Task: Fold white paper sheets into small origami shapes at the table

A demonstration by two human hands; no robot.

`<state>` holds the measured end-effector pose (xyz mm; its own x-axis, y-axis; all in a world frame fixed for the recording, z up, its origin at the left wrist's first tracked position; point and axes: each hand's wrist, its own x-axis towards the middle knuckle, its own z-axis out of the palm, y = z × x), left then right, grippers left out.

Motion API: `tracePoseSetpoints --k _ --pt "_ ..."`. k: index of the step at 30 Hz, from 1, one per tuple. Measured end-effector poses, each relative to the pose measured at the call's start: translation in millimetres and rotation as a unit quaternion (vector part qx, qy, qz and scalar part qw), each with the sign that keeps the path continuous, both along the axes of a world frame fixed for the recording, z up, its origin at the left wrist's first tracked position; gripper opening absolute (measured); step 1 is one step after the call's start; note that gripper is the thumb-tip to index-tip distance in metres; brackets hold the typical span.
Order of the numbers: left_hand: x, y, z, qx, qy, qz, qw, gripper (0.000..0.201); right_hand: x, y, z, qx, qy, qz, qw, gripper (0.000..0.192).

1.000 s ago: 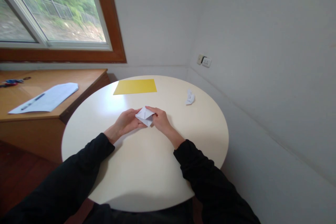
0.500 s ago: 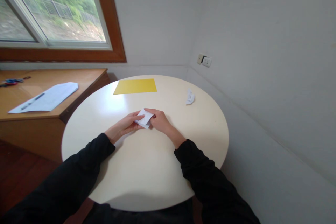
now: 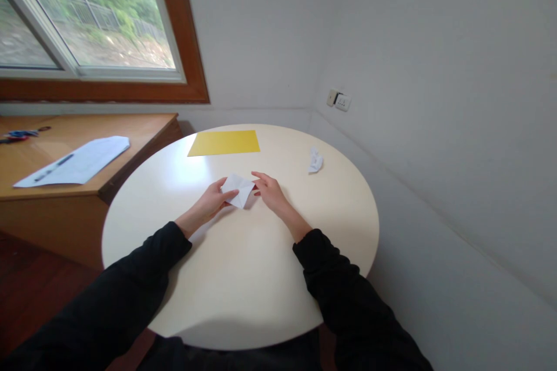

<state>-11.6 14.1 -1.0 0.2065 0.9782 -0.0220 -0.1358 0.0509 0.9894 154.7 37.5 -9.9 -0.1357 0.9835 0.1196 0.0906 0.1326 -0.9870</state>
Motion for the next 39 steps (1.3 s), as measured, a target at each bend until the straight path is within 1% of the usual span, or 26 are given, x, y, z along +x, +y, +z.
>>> tracePoseSetpoints --k 2,4,7,10,13,17,19,28,39 --pt "0.8 -0.7 0.3 0.041 0.032 0.016 0.999 0.032 0.3 0.5 -0.3 0.000 -0.004 -0.004 1.000 0.030" --pt "1.4 -0.9 0.5 0.081 0.064 0.032 0.994 0.029 0.4 -0.6 -0.1 0.017 -0.024 0.009 1.000 0.025" --pt "1.8 -0.9 0.9 0.120 0.088 0.046 0.988 0.026 0.8 -3.2 0.7 0.054 -0.064 0.027 0.996 0.026" --pt "1.6 -0.4 0.5 0.131 0.087 0.044 0.987 0.027 1.4 -5.0 2.0 0.073 -0.086 0.021 0.993 0.030" --pt "1.2 0.0 -0.9 0.116 0.062 0.035 0.991 0.032 1.8 -4.7 2.9 0.075 -0.086 0.000 0.993 0.030" --pt "1.0 -1.5 -0.8 0.050 0.024 0.011 0.998 0.037 2.0 -2.6 2.1 0.072 -0.060 -0.025 0.995 0.029" --pt "1.2 -2.4 0.2 0.029 0.014 0.008 0.999 0.038 2.0 -1.6 0.7 0.070 -0.044 -0.033 0.996 0.029" --pt "2.9 -1.9 1.4 0.009 0.004 0.028 1.000 0.035 0.0 -1.1 -2.4 0.069 -0.011 -0.042 0.997 0.028" --pt "1.8 3.7 -5.9 0.016 0.009 0.030 0.999 0.034 -0.1 0.1 -4.5 0.072 0.005 -0.036 0.997 0.029"
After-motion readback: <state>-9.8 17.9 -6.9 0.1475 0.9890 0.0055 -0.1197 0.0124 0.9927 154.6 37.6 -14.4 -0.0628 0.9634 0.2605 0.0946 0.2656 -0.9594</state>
